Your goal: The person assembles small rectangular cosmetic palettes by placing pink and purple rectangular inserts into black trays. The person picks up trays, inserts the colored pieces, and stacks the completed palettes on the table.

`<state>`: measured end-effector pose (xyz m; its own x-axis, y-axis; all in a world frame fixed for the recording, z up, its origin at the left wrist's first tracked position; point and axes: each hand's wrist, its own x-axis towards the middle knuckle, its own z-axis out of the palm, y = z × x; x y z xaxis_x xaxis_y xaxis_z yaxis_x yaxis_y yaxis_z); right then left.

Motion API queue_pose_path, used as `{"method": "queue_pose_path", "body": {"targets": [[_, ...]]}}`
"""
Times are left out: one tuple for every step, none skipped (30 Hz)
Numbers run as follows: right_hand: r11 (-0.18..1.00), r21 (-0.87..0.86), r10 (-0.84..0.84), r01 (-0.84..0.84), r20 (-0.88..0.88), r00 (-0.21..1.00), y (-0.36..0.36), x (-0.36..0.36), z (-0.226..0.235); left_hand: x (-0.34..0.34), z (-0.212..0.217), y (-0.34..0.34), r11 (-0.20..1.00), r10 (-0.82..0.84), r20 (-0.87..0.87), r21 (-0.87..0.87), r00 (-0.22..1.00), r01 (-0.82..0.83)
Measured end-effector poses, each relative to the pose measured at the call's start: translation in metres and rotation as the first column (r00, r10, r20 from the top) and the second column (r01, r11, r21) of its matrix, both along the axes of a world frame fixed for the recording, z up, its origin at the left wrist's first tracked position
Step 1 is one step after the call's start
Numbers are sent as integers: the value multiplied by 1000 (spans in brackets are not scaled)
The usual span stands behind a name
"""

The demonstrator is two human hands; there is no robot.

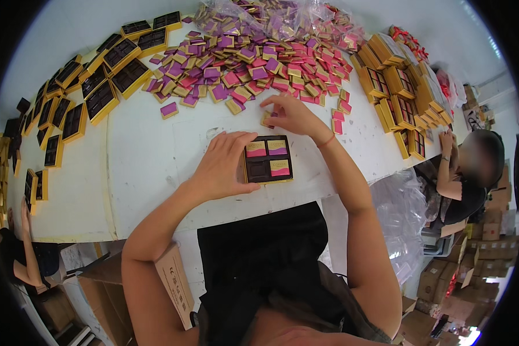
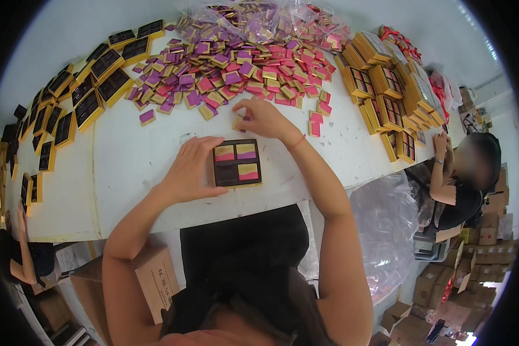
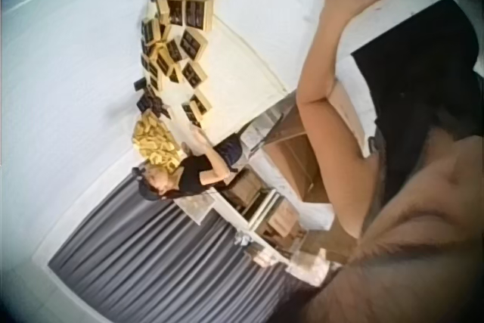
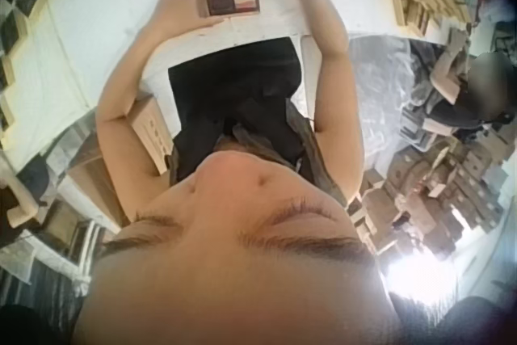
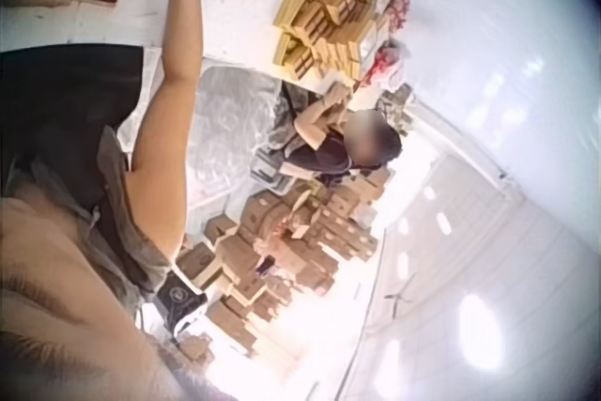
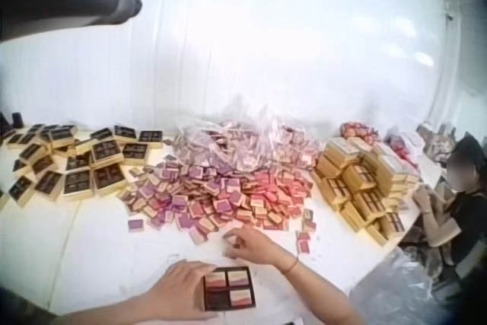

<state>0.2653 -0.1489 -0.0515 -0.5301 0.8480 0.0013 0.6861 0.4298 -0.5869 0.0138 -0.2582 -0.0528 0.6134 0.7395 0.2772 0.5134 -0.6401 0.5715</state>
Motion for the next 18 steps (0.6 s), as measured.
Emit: {"method": "queue_pose_path", "body": {"targets": [[991, 129, -29, 28, 9, 1000, -14, 3, -2, 0, -1, -1, 1000, -5, 4, -9, 1000, 5], [974, 221, -36, 42, -32, 999, -24, 6, -5, 1, -1, -1, 1000, -14, 9, -14, 1000, 15], [949, 311, -33, 53, -69, 997, -32, 9, -12, 2, -1, -1, 1000, -19, 17, -18, 1000, 19], [915, 398, -26, 67, -107, 994, -40, 12, -15, 2, -1, -1, 1000, -16, 16, -20, 1000, 16], [923, 384, 7, -13, 17, 1000, -47, 17, -11, 3, -1, -1, 1000, -14, 15, -22, 1000, 14], [923, 383, 38, -46, 28, 999, -50, 24, -7, 3, -1, -2, 1000, -12, 14, -24, 1000, 12], [921, 381, 69, -79, 39, 997, -52, 32, -2, 3, -1, -2, 1000, -8, 19, -29, 1000, 9], [919, 380, 98, -108, 46, 994, -55, 37, 3, 3, 0, -2, 999, -7, 19, -34, 1000, 8], [927, 360, 92, -109, 63, 994, -59, 39, 9, 3, 0, -2, 999, -6, 20, -39, 1000, 7], [936, 329, 105, -122, 69, 992, -59, 41, 11, 3, 0, -2, 999, -5, 21, -38, 1000, 6], [944, 301, 116, -133, 73, 991, -58, 43, 13, 2, 1, -2, 999, -5, 18, -36, 1000, 6], [951, 272, 128, -144, 77, 989, -56, 45, 15, 2, 2, -1, 999, -5, 16, -33, 1000, 5], [961, 255, 93, -112, 86, 992, -55, 47, 16, 2, 3, -1, 1000, -9, 19, -27, 1000, 10], [968, 237, 60, -80, 92, 994, -53, 48, 16, 1, 2, -1, 1000, -12, 20, -22, 1000, 12], [975, 219, 27, -48, 100, 995, -52, 48, 16, 0, 1, -1, 1000, -14, 22, -17, 1000, 14], [972, 229, -65, 47, 68, 996, -51, 50, 10, 1, 0, 0, 1000, -18, 29, -21, 999, 19], [962, 235, -148, 136, 36, 988, -51, 49, 4, 1, -1, 0, 1000, -16, 37, -25, 999, 17], [945, 238, -231, 223, 4, 973, -51, 48, 0, 2, -2, 0, 999, -14, 45, -30, 999, 15]]}}
